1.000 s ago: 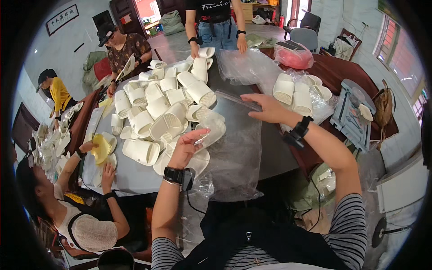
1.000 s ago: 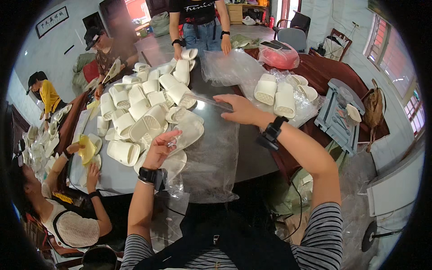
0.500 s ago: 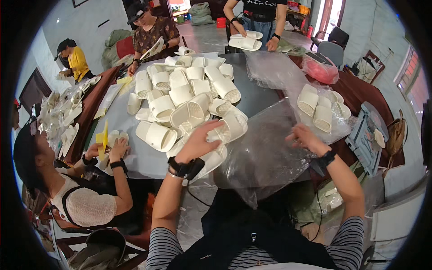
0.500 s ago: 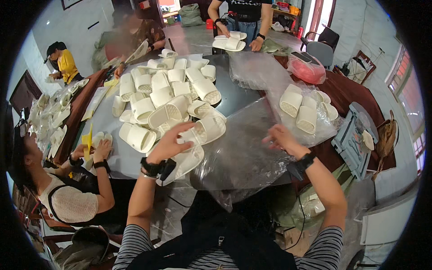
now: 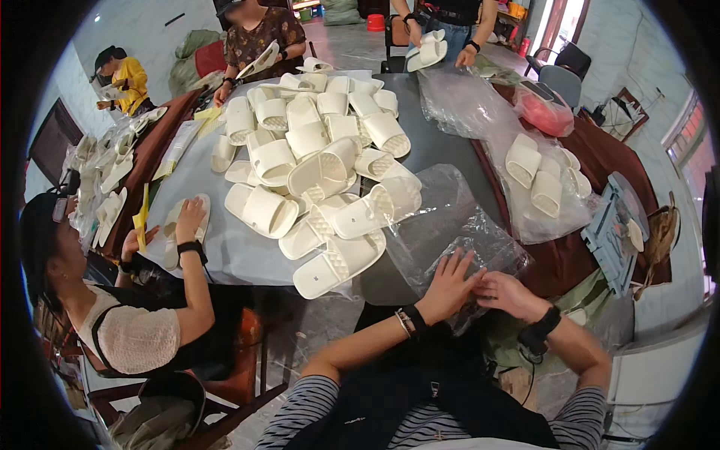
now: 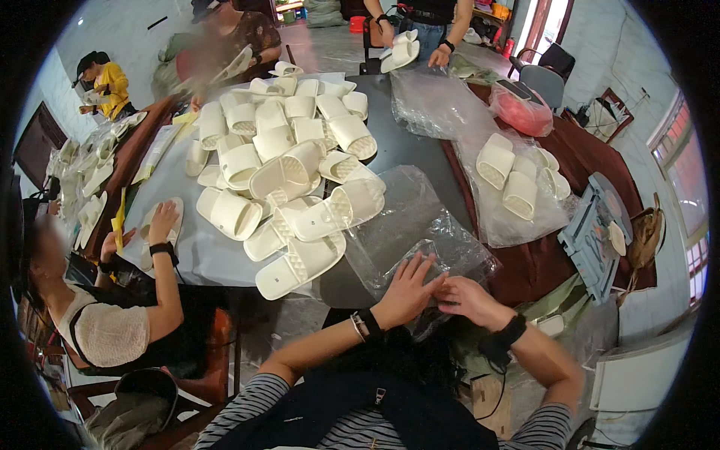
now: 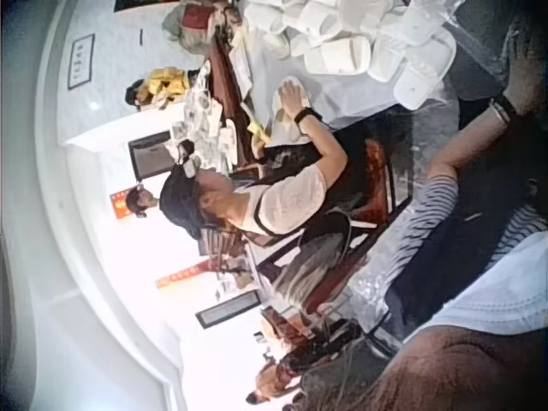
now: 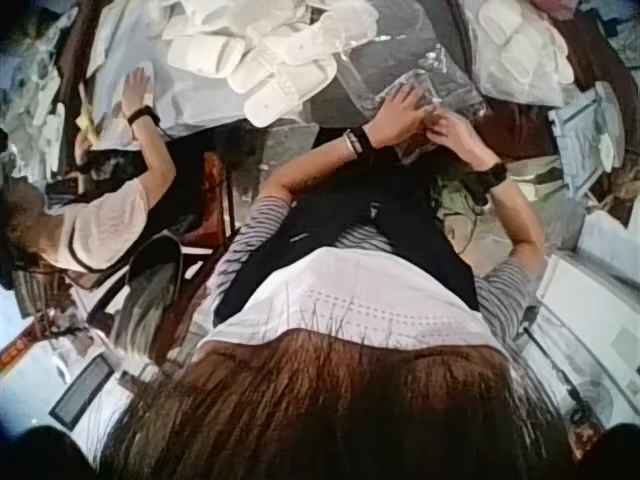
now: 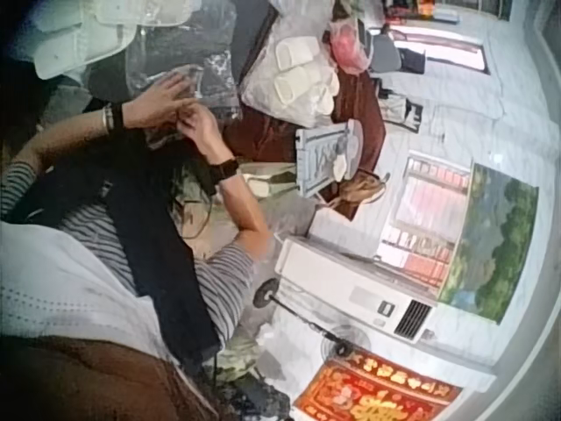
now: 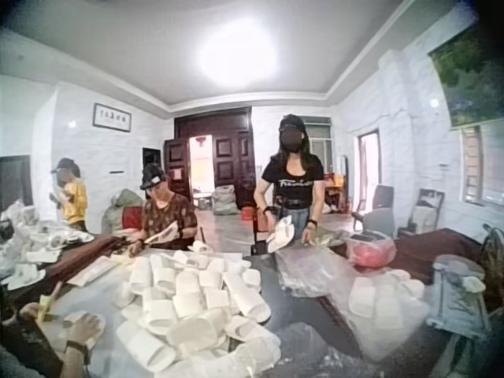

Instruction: Packing white slippers into plastic bags in a workshop setting.

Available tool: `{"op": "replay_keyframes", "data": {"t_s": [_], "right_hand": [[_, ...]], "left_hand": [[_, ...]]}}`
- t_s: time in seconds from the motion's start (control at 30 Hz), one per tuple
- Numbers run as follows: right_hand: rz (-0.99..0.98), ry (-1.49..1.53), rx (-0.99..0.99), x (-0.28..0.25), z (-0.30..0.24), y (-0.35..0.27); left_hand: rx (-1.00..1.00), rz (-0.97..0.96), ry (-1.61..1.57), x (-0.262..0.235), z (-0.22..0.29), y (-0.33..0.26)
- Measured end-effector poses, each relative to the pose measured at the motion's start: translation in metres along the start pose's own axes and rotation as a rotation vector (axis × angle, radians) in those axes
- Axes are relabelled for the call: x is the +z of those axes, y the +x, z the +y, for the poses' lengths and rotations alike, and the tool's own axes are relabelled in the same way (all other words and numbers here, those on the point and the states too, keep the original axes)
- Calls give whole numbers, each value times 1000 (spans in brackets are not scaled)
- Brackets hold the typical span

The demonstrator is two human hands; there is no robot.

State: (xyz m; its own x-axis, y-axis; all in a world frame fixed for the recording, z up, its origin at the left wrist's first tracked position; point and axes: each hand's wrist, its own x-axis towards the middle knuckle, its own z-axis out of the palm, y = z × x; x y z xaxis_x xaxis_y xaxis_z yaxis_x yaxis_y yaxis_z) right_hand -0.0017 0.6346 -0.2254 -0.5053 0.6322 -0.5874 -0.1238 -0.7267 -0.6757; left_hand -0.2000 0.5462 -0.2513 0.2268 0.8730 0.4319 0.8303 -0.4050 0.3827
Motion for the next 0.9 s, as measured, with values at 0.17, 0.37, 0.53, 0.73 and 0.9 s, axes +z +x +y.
{"op": "replay_keyframes", "data": {"t_s": [0.17,0.37,0.53,0.73,0.9], "right_hand": [[-367,-2069,-485,97,-100,-37],[-653,-1818,-1582,277,-88,81],[-504,-2386,-1610,340,-28,223],[-485,-2787,-1491,376,-45,248],[-601,-2537,-1679,376,-84,215]], "left_hand": [[10,-71,-35,14,-10,-21],[205,-126,-212,39,2,-7],[261,-139,-291,39,6,-6],[316,1,-392,65,5,-8],[250,-119,-355,55,2,-14]]}}
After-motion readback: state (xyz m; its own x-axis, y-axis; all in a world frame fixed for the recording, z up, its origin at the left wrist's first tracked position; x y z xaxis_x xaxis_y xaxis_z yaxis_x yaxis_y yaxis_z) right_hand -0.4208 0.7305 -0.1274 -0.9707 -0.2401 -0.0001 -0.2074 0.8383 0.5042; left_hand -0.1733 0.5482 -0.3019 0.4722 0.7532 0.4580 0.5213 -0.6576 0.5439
